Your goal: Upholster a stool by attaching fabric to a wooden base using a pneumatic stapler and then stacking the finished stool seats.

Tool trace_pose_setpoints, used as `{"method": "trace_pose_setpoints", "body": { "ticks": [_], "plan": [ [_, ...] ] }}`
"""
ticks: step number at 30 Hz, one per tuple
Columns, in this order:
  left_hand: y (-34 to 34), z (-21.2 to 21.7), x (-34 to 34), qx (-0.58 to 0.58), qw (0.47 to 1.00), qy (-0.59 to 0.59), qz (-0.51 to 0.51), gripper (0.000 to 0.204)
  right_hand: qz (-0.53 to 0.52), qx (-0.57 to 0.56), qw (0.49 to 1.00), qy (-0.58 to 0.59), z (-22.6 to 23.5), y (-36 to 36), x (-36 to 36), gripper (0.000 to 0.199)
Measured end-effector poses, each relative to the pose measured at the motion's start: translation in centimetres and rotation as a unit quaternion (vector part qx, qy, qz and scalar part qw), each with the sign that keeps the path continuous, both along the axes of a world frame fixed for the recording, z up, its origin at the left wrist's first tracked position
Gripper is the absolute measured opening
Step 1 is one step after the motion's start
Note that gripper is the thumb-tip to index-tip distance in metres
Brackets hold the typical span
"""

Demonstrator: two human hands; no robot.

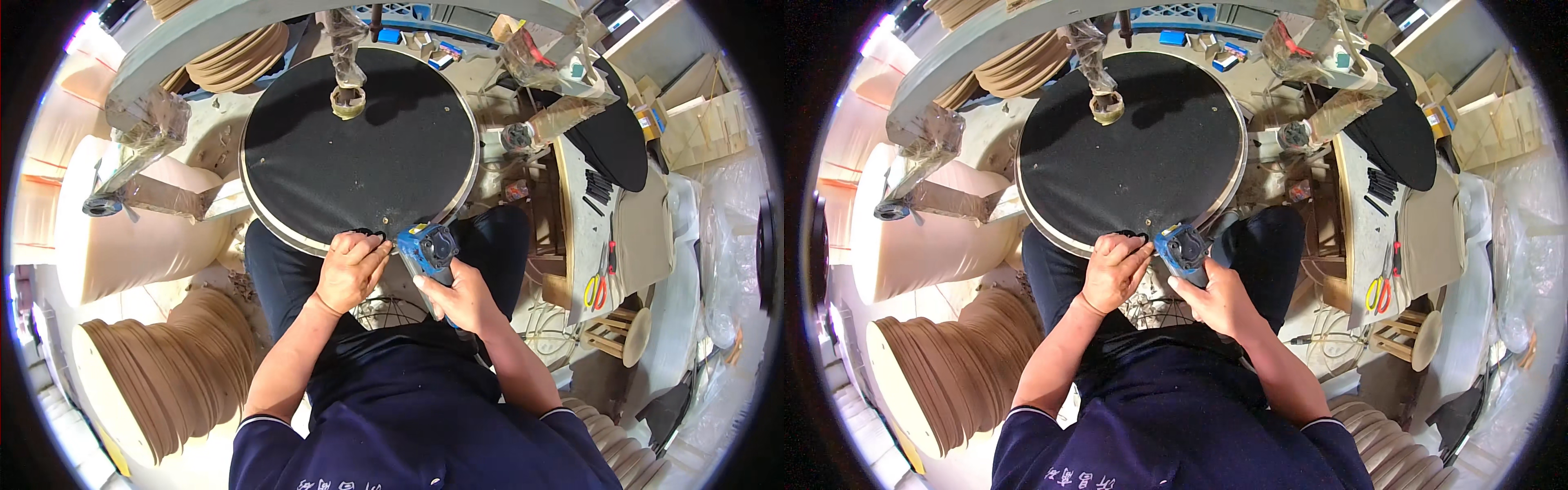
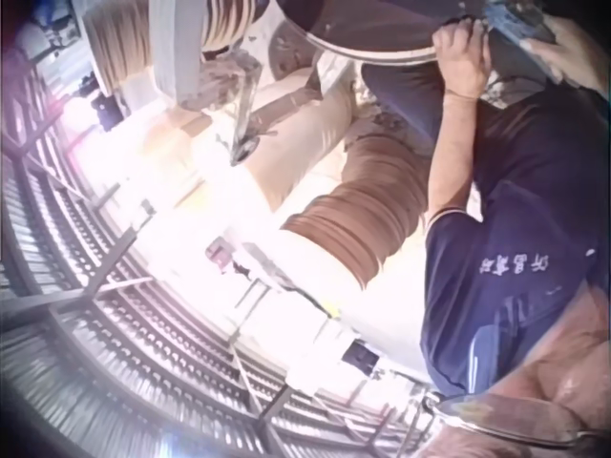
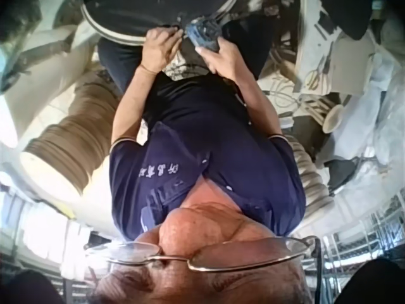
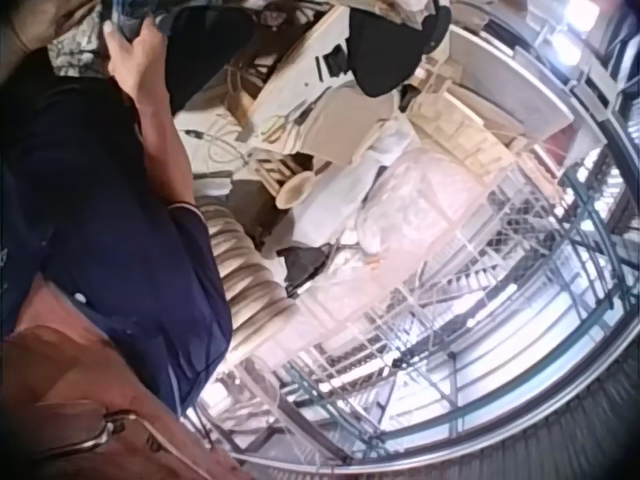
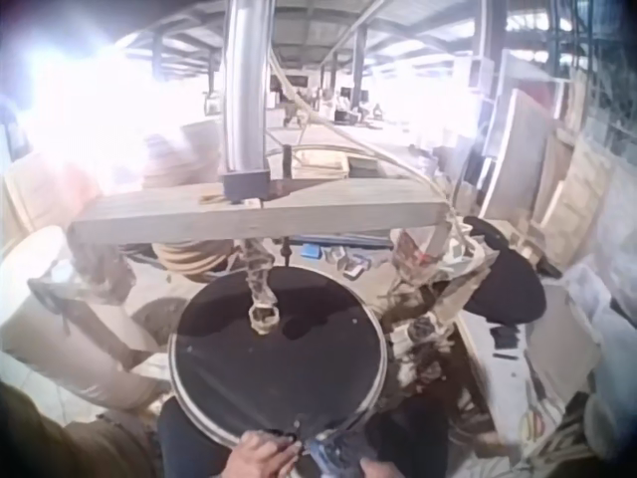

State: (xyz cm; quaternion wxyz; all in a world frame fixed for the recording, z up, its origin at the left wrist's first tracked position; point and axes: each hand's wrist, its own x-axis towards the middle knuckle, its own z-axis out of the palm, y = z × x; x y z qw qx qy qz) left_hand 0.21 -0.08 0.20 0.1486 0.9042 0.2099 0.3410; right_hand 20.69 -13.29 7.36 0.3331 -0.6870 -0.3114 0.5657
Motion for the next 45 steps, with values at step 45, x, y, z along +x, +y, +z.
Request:
{"method": "trace_pose_setpoints", "body": {
  "ticks": [45],
  "plan": [
    [1.3, -0.4, -1.1, 0.017, 0.999, -0.019, 0.036, 0.029, -0.07, 0.064, 0.994, -0.052, 2.9, -2.4, 3.4, 0.019]
  ]
}}
